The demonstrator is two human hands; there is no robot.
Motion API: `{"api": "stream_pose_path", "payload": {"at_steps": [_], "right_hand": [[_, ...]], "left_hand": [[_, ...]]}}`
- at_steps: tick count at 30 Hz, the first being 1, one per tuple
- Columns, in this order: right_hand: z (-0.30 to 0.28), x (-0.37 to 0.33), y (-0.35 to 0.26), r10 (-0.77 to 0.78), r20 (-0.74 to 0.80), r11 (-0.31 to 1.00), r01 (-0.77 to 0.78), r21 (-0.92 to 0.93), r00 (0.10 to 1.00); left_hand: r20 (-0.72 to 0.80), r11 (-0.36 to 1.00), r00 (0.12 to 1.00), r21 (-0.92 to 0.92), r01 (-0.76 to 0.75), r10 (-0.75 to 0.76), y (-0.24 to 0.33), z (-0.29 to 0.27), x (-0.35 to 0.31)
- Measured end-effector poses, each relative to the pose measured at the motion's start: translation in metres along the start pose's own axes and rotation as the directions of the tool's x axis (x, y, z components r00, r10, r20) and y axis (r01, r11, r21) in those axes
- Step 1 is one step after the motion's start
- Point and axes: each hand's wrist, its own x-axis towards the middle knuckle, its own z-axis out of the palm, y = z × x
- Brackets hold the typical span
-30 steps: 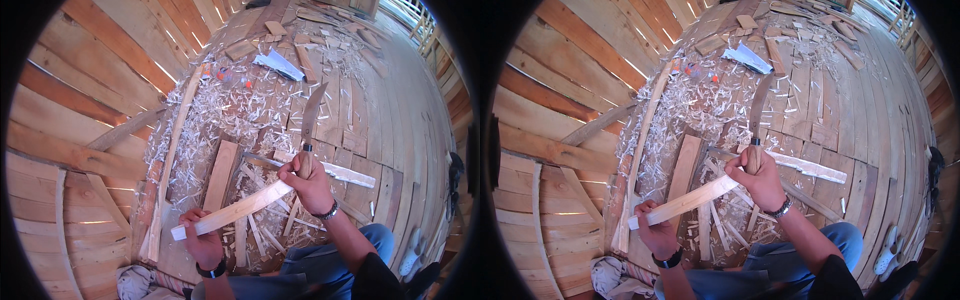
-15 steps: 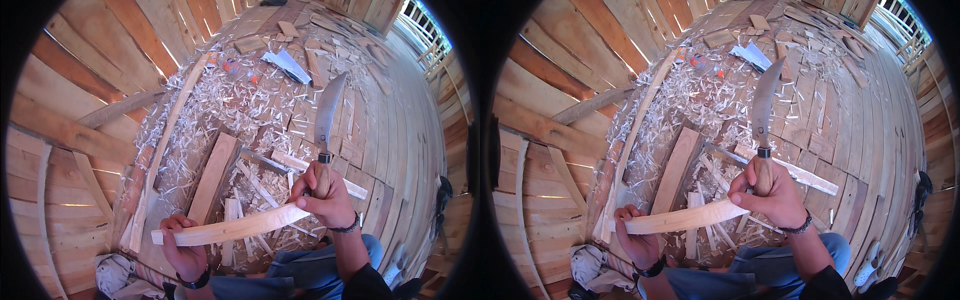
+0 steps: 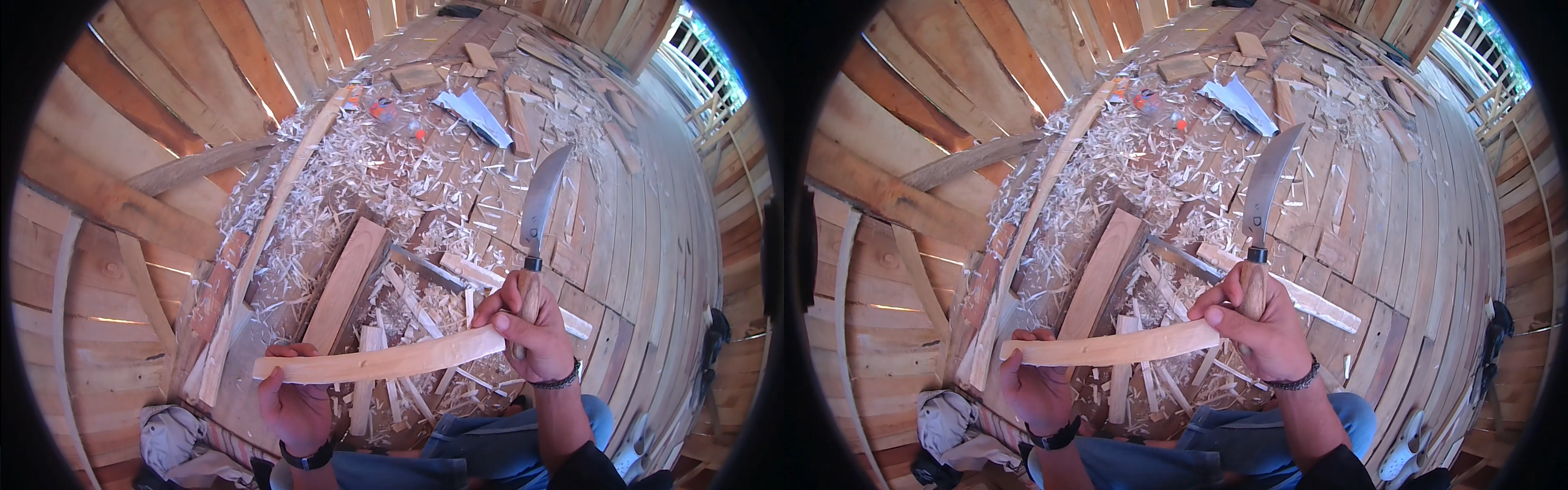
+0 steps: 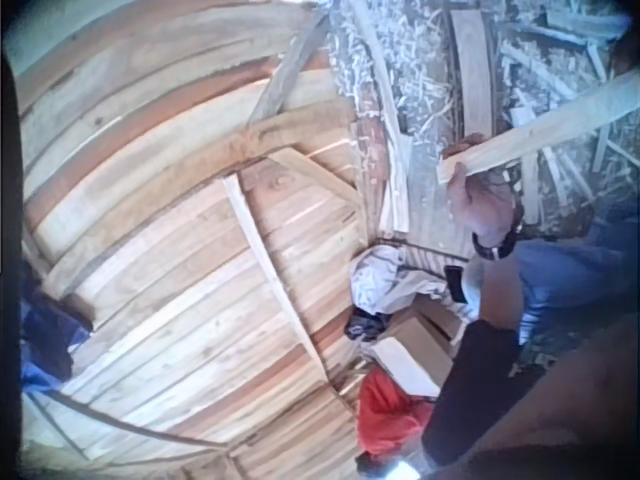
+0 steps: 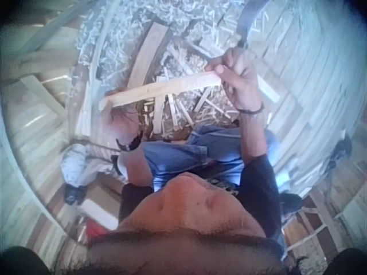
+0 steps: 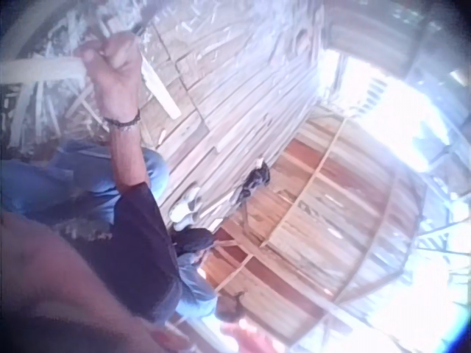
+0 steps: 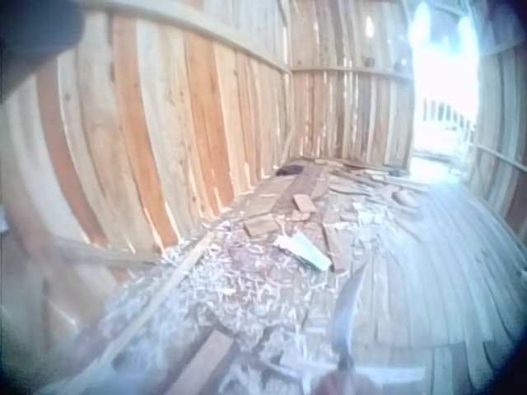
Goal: The person carves a wooden piece with a knife while sitting on a wooden floor covered in wood shavings.
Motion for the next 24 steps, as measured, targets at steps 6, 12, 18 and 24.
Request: {"api": "stream_pose_path", "payload": {"at_steps": [6, 12, 18, 24], "right_hand": [[-0.003, 0.000, 0.004, 0.014, -0.009, 1.000, -0.014, 0.013, 1.000], [-0.002, -0.001, 0.006, 0.001, -0.012, 1.000, -0.001, 0.004, 1.000], [0.000, -0.002, 0.010, 0.001, -0.017, 1.000, -0.001, -0.029, 1.000], [0.002, -0.003, 0.012, 0.019, 0.002, 0.999, -0.019, -0.050, 1.000]], "left_hand": [[-0.046, 0.991, 0.999, 0.131, -0.009, 0.015, -0.005, -0.004, 0.003], [-0.128, 0.974, 0.991, 0.228, -0.009, 0.039, -0.008, -0.004, 0.004], [-0.135, 0.973, 0.990, 0.230, -0.012, 0.045, -0.007, -0.010, 0.006], [-0.199, 0.969, 0.978, 0.246, -0.014, 0.065, -0.006, -0.010, 0.008]]}}
